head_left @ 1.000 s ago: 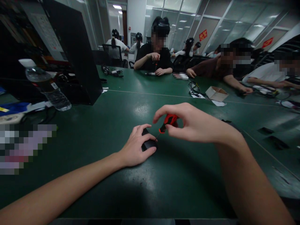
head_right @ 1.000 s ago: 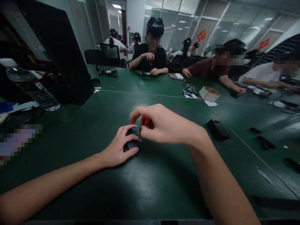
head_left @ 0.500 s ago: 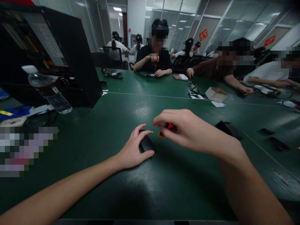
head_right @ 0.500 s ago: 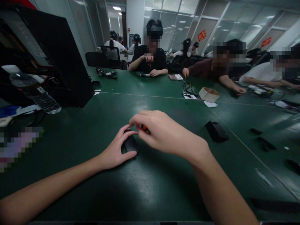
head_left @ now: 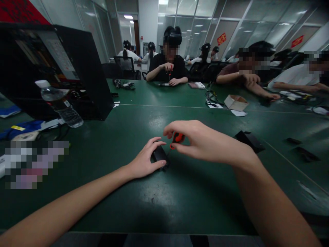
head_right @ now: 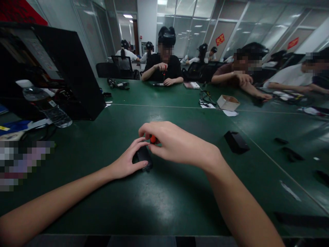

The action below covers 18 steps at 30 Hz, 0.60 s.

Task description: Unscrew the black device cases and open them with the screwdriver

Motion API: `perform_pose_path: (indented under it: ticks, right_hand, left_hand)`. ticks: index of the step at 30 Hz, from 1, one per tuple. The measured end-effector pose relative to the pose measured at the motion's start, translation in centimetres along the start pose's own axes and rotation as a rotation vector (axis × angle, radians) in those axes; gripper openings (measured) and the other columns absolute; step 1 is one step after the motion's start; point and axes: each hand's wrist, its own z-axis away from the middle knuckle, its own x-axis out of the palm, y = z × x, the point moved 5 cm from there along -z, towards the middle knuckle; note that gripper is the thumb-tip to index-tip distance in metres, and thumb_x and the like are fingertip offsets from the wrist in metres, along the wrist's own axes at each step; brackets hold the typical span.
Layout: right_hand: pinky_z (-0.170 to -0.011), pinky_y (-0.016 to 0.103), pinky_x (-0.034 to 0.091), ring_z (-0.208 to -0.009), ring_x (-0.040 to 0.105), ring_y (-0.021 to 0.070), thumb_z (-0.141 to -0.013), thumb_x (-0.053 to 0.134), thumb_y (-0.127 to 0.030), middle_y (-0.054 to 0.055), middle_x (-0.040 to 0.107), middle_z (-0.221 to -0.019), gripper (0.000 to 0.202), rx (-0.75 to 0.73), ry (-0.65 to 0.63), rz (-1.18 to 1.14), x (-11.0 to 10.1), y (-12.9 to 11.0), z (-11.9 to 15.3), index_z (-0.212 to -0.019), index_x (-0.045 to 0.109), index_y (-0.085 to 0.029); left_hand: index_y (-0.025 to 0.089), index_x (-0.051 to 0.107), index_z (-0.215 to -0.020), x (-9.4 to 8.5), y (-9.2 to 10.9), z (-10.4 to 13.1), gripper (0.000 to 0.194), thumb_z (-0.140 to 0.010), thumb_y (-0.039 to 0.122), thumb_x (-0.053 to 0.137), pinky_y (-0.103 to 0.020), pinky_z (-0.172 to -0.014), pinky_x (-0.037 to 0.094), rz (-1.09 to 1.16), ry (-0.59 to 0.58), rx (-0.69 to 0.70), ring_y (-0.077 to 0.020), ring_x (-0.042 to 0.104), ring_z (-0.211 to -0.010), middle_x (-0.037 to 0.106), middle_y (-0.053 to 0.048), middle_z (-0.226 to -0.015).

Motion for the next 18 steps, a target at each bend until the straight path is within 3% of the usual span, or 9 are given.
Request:
perform_pose_path:
  ticks: [3, 9, 18]
  right_hand:
    - [-0.073, 0.025, 0.045, -0.081, 0.065, 0.0135, -0.097, 0.061, -0.027, 0.002, 0.072, -0.093, 0.012, 0.009, 0.029, 0.011, -0.2, 0.2, -0.1, -0.101, 0.067, -0.017]
    - [-0.073, 0.025, 0.044, -0.076, 0.063, 0.0126, -0.094, 0.063, -0.019, 0.002, 0.07, -0.088, 0.004, -0.019, 0.237, 0.055, 0.0, 0.0, -0.9, -0.094, 0.066, -0.016]
    - [-0.072, 0.025, 0.044, -0.077, 0.063, 0.013, -0.094, 0.061, -0.018, 0.002, 0.07, -0.088, 0.004, -0.013, 0.174, 0.04, 1.6, 0.5, -1.7, -0.095, 0.065, -0.016]
  left_hand:
    - [0.024, 0.047, -0.143, 0.0, 0.0, 0.0, 0.066, -0.085, 0.037, 0.074, -0.055, -0.125, 0.028, 0.011, 0.004, -0.008, -0.0345, 0.034, -0.149, 0.034, -0.014, -0.159]
    - [0.023, 0.05, -0.139, 0.1, -0.1, -0.3, 0.054, -0.089, 0.03, 0.07, -0.05, -0.122, 0.034, 0.034, 0.094, 0.022, -0.0307, 0.042, -0.144, 0.045, -0.013, -0.151]
    - [0.021, 0.059, -0.129, 0.0, 0.1, -0.4, 0.041, -0.09, 0.028, 0.07, -0.045, -0.115, 0.043, 0.066, 0.095, 0.041, -0.0277, 0.052, -0.132, 0.053, -0.011, -0.142]
